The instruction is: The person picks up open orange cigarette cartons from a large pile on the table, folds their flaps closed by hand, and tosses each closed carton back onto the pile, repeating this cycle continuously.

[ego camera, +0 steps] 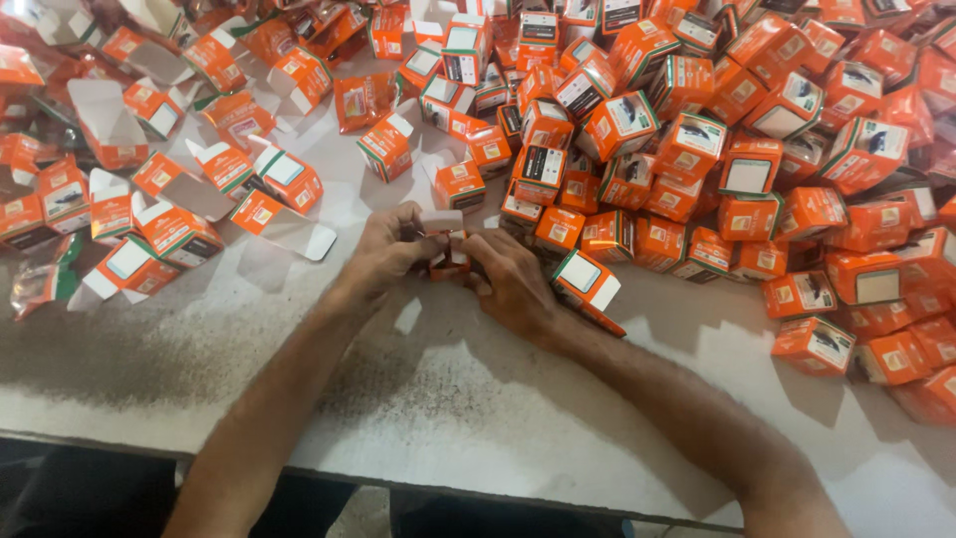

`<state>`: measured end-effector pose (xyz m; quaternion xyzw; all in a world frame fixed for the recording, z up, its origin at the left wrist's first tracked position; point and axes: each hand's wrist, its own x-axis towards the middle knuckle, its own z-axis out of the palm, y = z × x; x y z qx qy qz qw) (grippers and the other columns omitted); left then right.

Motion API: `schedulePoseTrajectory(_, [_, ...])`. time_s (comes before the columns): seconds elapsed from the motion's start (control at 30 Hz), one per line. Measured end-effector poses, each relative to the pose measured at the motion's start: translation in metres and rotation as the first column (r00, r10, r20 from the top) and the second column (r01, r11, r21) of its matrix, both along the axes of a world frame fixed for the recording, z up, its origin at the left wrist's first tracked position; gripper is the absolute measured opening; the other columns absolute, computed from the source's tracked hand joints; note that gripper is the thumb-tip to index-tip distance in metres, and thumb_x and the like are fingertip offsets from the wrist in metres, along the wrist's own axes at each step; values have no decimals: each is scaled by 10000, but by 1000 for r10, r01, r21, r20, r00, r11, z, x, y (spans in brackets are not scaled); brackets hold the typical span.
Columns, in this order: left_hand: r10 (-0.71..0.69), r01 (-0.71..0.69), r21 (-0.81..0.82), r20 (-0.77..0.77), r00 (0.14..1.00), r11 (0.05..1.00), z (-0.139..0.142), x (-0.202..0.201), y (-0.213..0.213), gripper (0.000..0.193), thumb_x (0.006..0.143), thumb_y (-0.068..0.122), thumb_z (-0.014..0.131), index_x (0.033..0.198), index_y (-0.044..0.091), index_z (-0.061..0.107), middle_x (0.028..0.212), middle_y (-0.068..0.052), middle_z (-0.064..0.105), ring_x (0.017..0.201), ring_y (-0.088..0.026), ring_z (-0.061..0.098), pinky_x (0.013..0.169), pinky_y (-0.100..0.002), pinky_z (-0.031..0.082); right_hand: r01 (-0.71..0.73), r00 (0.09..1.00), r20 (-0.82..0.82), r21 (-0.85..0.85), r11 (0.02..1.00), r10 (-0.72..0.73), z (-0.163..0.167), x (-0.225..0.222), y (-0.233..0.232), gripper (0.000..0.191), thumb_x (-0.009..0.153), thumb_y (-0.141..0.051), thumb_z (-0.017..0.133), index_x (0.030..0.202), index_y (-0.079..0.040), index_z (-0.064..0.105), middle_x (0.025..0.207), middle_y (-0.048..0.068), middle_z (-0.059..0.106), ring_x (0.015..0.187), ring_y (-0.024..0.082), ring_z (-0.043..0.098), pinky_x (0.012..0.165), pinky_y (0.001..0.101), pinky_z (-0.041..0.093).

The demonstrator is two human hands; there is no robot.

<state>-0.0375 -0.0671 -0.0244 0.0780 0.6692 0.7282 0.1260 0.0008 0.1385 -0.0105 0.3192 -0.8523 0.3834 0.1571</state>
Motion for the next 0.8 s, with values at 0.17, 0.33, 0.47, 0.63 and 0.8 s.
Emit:
schedulePoseTrajectory(0.17, [-32, -240, -297, -686, 727, 924, 19, 34, 7, 374, 846, -51, 611, 1216, -44, 669, 1258, -168, 726, 1227, -295, 698, 1027, -380, 544, 57, 993, 103, -60, 997, -51, -9, 0, 2, 477, 782, -9, 825, 1175, -73, 563, 1034, 162, 667, 1000, 379, 676, 819, 452, 540])
schedulePoseTrajectory(0.33, [-255, -249, -460, -781, 571, 852, 30, 43, -3, 444, 796, 15, 807, 1207, -29, 645, 1393, -222, 617, 1358, -372, 553, 1107, -427, 477, 45, 985, 170, -171, 984, -16, -18, -3, 5, 597, 746, 55, 796, 1211, -42, 433, 1144, 202, 683, 1144, 384, 684, 912, 428, 562])
schedulePoseTrajectory(0.47, [-66, -255, -338, -707, 704, 906, 19, 44, 3, 324, 832, -41, 754, 1135, 32, 664, 1367, -172, 673, 1376, -339, 596, 1125, -404, 509, 28, 984, 178, -176, 984, 4, -18, -4, 4, 587, 757, 67, 788, 1214, -43, 437, 1145, 204, 695, 1144, 373, 701, 920, 416, 575])
schedulePoseTrajectory(0.63, [-84, -199, -309, -706, 704, 930, 9, 40, 1, 235, 854, -61, 723, 1062, 29, 662, 1385, -191, 661, 1380, -363, 594, 1130, -419, 504, 54, 965, 260, -135, 989, -18, -14, -4, 3, 560, 790, 11, 816, 1187, -49, 426, 1104, 191, 694, 1094, 345, 718, 885, 409, 572])
schedulePoseTrajectory(0.8, [-248, -227, -433, -793, 557, 873, 10, 41, -6, 215, 901, -50, 718, 1093, 7, 641, 1485, -214, 576, 1459, -400, 489, 1172, -435, 475, 29, 989, 145, -164, 986, -6, -17, -3, 5, 584, 786, 24, 818, 1221, -57, 436, 1152, 196, 684, 1134, 383, 694, 919, 429, 572])
